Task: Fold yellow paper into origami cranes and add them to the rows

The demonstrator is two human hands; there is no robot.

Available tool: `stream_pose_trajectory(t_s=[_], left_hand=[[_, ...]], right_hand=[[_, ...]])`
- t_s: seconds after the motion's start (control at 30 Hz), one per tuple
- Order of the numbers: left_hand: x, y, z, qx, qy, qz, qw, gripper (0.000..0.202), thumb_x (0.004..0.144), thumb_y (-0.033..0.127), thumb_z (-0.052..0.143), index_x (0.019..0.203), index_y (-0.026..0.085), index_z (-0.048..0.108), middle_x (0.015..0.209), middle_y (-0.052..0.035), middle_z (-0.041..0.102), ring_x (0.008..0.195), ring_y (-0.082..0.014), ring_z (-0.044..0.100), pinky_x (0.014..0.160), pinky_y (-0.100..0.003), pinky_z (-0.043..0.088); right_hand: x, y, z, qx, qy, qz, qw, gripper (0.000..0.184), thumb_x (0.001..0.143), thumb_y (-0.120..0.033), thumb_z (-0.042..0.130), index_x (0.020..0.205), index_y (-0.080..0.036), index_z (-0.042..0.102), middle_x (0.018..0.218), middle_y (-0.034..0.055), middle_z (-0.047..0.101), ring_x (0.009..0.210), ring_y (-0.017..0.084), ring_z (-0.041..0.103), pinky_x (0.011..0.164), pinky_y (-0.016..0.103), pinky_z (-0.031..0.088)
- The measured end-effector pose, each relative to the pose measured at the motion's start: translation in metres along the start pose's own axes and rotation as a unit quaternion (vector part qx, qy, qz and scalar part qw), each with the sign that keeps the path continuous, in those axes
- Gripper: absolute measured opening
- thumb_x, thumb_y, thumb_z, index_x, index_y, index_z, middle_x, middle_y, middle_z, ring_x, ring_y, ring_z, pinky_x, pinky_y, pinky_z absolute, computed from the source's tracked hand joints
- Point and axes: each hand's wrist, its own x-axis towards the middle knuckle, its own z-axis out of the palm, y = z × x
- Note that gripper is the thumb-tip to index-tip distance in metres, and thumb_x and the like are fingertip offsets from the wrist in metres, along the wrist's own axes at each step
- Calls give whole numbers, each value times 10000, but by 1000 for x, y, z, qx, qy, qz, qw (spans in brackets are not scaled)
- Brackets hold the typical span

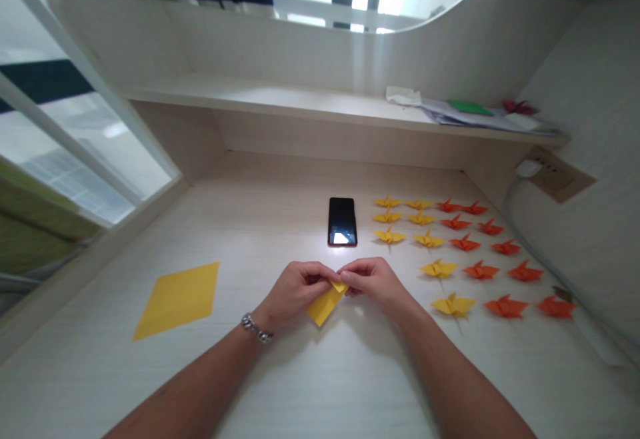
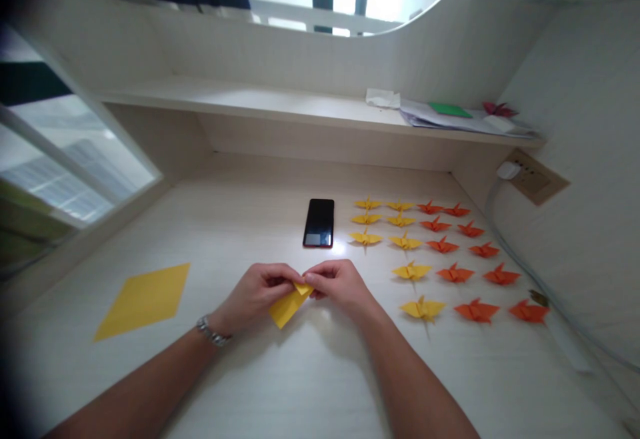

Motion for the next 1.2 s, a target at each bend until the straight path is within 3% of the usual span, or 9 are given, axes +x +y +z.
stream_pose_trajectory(t_s=[0.4, 1.2], left_hand=[[1, -1, -2, 6, 8, -14, 1000, 123, 739, 226, 640, 805, 145, 705, 791, -61, 707, 701, -160, 639, 625, -249, 505], [3, -8, -12, -57, -43, -70, 995, 177, 731, 225, 664, 875, 149, 735, 898, -97, 734, 803, -198, 670, 717, -291, 522]], right_hand=[[0, 0, -5, -25, -10, -4, 1000, 256, 657, -331, 745, 812, -127, 742, 637, 38, 672, 567, 137, 581, 572, 259, 465], [-5, -6, -5, -79, -4, -30, 996, 197, 666, -260, 720, 820, -144, 759, 650, 47, 697, 578, 148, 601, 572, 265, 475]])
